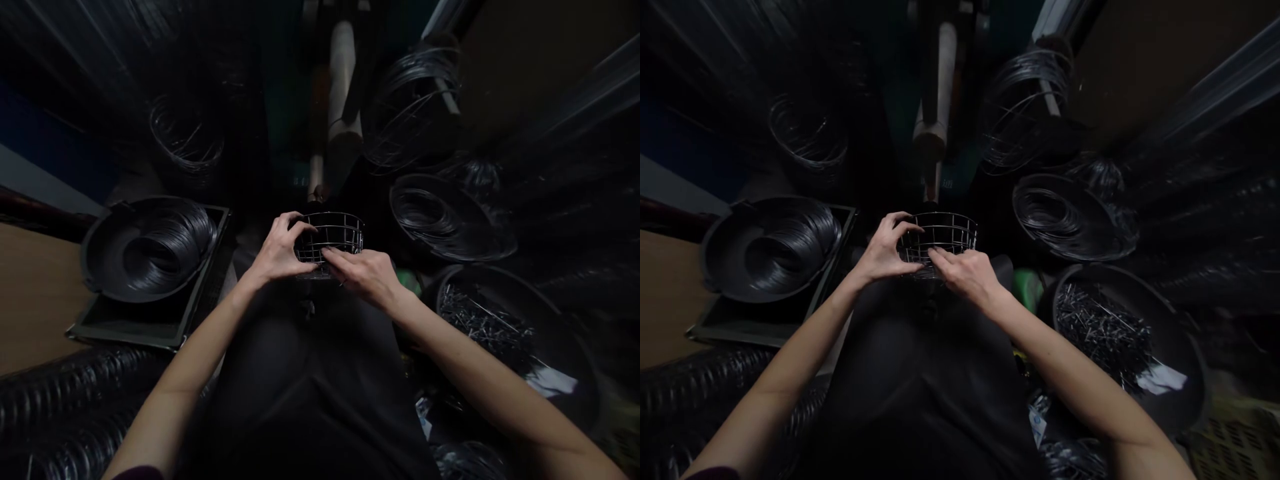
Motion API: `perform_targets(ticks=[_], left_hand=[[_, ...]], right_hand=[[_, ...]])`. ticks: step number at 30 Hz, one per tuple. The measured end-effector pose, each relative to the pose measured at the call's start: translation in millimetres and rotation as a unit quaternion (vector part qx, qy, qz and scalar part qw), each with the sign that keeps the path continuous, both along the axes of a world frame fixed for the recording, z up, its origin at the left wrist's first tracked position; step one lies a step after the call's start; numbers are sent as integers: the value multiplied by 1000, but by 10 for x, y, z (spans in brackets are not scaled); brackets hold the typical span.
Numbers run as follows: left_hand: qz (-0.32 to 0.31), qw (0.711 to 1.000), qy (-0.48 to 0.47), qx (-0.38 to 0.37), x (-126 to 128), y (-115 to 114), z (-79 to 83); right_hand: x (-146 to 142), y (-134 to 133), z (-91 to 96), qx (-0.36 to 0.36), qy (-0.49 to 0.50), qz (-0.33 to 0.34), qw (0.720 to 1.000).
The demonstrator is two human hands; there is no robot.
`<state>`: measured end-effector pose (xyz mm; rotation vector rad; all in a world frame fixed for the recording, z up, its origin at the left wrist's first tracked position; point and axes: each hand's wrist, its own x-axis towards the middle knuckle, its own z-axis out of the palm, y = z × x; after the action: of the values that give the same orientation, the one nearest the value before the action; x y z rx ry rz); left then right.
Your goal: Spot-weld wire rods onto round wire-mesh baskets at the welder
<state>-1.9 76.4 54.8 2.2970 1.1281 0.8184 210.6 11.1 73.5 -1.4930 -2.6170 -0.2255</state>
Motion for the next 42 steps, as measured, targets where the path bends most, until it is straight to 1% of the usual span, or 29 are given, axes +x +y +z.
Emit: perform_targets(ticks=[6, 9, 13, 17, 19, 23, 27, 31, 34, 38, 40, 42], left_hand=[[-6, 1000, -14, 15, 42, 157, 18], [-15, 1000, -12, 17, 41, 210, 9], [-10, 1000, -9, 12, 8, 157, 35], [3, 1000, -18, 3, -18, 116, 91], [-1, 1000, -18, -2, -12, 168, 116], [1, 1000, -19, -2, 17, 351, 158], [5, 1000, -18, -4, 22, 471, 177], [-8, 1000, -11, -8, 9, 518, 176], [-13, 1000, -2, -15, -5, 538, 181], [-9, 1000, 0, -20, -4, 591, 203], [-6, 1000, 0, -14, 12, 641, 219], [1, 1000, 1, -6, 27, 703, 238]], right_hand=[[44, 210, 41, 29, -18, 18, 999], [27, 252, 68, 36, -30, 24, 999], [5, 206, 109, 36, -29, 28, 999], [8, 180, 147, 48, -5, 53, 997], [4, 225, 170, 54, 1, 39, 998], [-26, 386, 232, 45, -7, 0, 999], [-60, 502, 281, 32, -12, -12, 999], [-72, 503, 286, 2, -1, -35, 999], [-61, 438, 263, -8, 37, -55, 998], [-10, 388, 193, 34, 84, -108, 990], [23, 427, 148, 59, 103, -129, 984], [46, 501, 113, 73, 121, -137, 980]])
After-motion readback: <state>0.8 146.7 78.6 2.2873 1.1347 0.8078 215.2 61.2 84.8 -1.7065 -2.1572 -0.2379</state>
